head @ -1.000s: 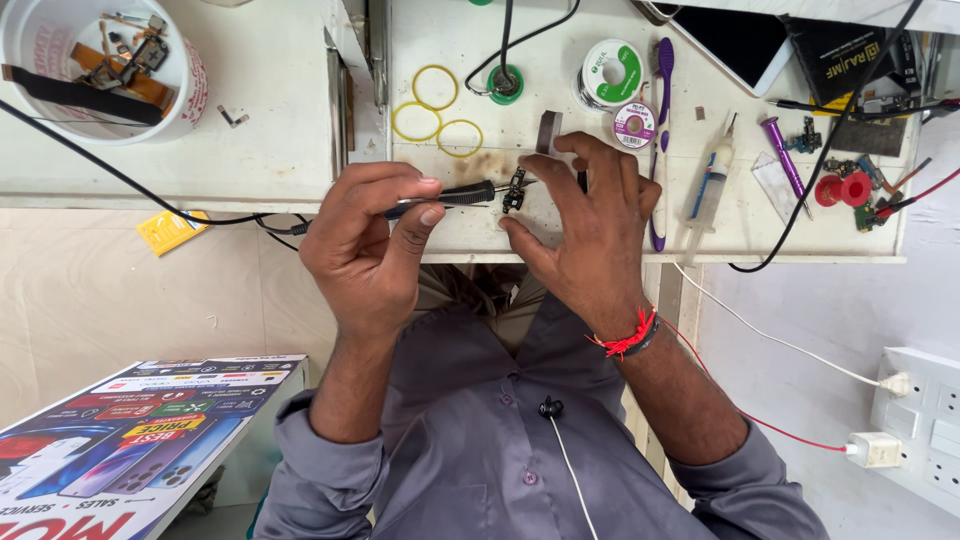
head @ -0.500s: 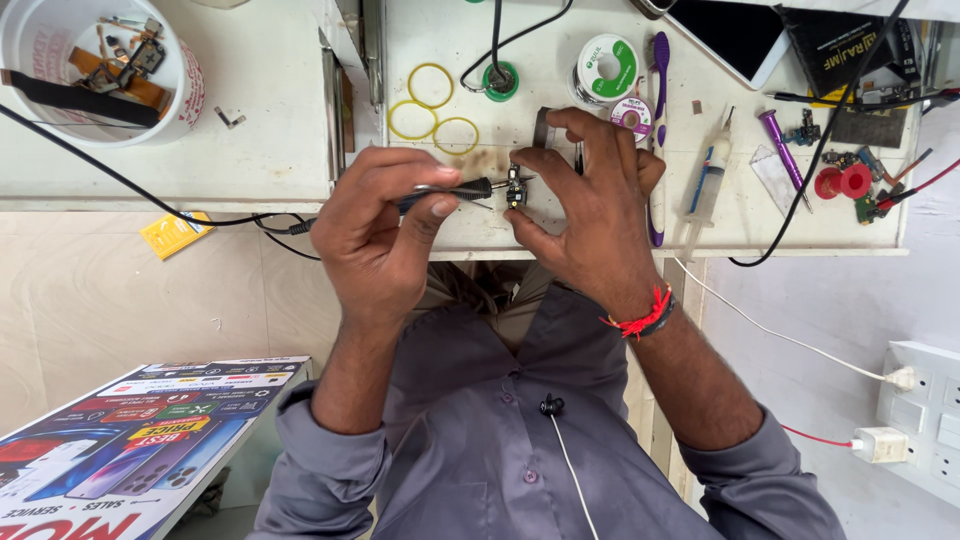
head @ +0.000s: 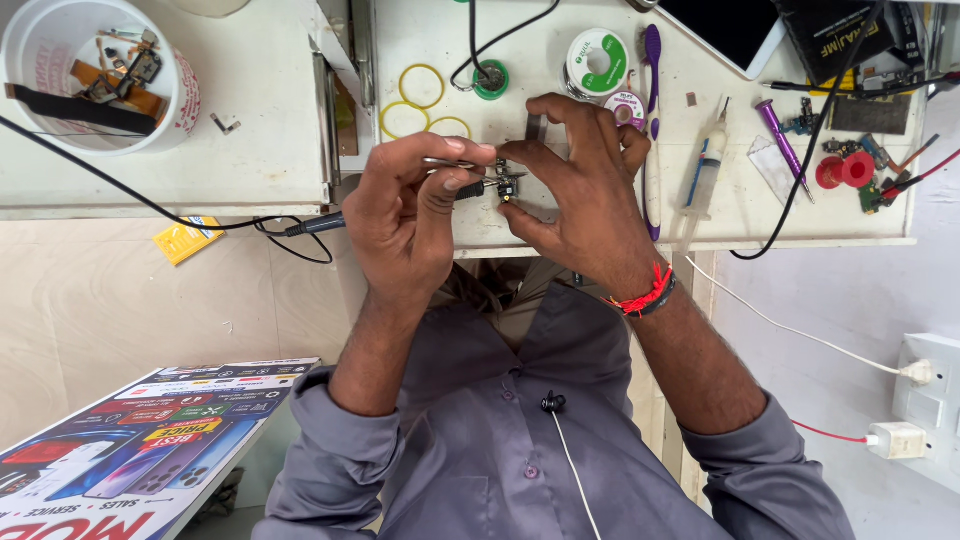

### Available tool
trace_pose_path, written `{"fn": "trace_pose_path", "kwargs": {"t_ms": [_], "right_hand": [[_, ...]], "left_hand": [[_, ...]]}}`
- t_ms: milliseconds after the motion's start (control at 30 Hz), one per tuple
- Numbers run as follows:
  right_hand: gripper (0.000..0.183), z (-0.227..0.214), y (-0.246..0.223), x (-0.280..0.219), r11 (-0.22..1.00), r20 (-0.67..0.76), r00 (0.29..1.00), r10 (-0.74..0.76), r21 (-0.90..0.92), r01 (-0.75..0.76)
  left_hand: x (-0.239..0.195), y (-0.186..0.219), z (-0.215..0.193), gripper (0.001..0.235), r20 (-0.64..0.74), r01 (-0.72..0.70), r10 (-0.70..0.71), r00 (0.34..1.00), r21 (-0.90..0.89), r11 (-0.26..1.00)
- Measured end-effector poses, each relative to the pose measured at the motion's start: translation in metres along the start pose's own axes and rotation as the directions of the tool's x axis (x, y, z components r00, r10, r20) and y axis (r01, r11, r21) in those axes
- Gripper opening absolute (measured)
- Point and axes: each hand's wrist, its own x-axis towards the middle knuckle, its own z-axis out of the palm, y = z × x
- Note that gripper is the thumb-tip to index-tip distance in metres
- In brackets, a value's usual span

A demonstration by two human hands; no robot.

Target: The person uses a soldering iron and tweezers to work on a small electronic component on a cluttered workbench. They apply heat to specific points, adjust the component with tweezers, and use a syringe to apply a substance to the component.

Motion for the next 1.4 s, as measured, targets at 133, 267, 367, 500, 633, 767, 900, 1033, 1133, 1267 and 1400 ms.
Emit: {"fn": "trace_pose_path", "kwargs": {"t_ms": [133,267,367,500,633,767,900,1033,1133,1267,1400], "right_hand": [[0.050,0.000,0.000,0.000,1.000,0.000,1.000,0.001,-0.012,-0.001],[0.049,0.000,0.001,0.000,1.000,-0.001,1.000,0.000,-0.007,0.000],[0.050,0.001,0.003,-0.001,1.000,-0.004,1.000,-0.012,0.007,0.013],[0.051,0.002,0.006,-0.001,0.999,0.006,1.000,-0.001,0.038,0.001],[0.052,0.003,0.008,-0.001,0.999,0.001,1.000,-0.012,0.038,0.012],[0.051,0.004,0.009,-0.001,0.999,-0.009,1.000,-0.019,0.040,0.020],[0.051,0.005,0.010,-0.001,0.999,-0.004,1.000,-0.006,0.044,0.006],[0.050,0.005,0.011,-0.002,0.999,-0.006,1.000,-0.013,0.038,0.013],[0.050,0.005,0.011,-0.001,0.999,-0.008,1.000,-0.014,0.038,0.014],[0.048,0.005,0.010,-0.002,0.999,-0.004,1.000,-0.001,0.035,0.001],[0.048,0.006,0.010,-0.003,0.999,-0.008,1.000,-0.005,0.039,0.005]], "left_hand": [[0.000,0.000,0.001,0.010,-0.003,0.040,-0.040,0.999,-0.020,0.999],[-0.003,0.003,0.003,0.016,-0.027,0.082,-0.080,0.996,0.064,0.995],[-0.004,0.004,0.002,0.021,-0.025,0.097,-0.095,0.995,0.139,0.986],[-0.006,0.004,0.002,0.020,-0.022,0.056,-0.052,0.998,0.239,0.969],[-0.006,0.002,0.003,0.020,-0.010,0.009,-0.007,1.000,0.260,0.966],[-0.004,0.000,0.004,0.020,0.006,-0.022,0.021,1.000,0.268,0.963],[-0.003,-0.001,0.004,0.020,0.030,-0.059,0.052,0.998,0.296,0.953],[-0.004,0.001,0.003,0.017,0.037,-0.069,0.060,0.998,0.343,0.937],[-0.002,0.002,0.003,0.016,0.056,-0.090,0.074,0.996,0.369,0.925],[-0.001,0.004,0.003,0.017,0.069,-0.088,0.068,0.995,0.349,0.933],[0.000,0.008,0.001,0.019,0.098,-0.106,0.074,0.992,0.380,0.919]]}}
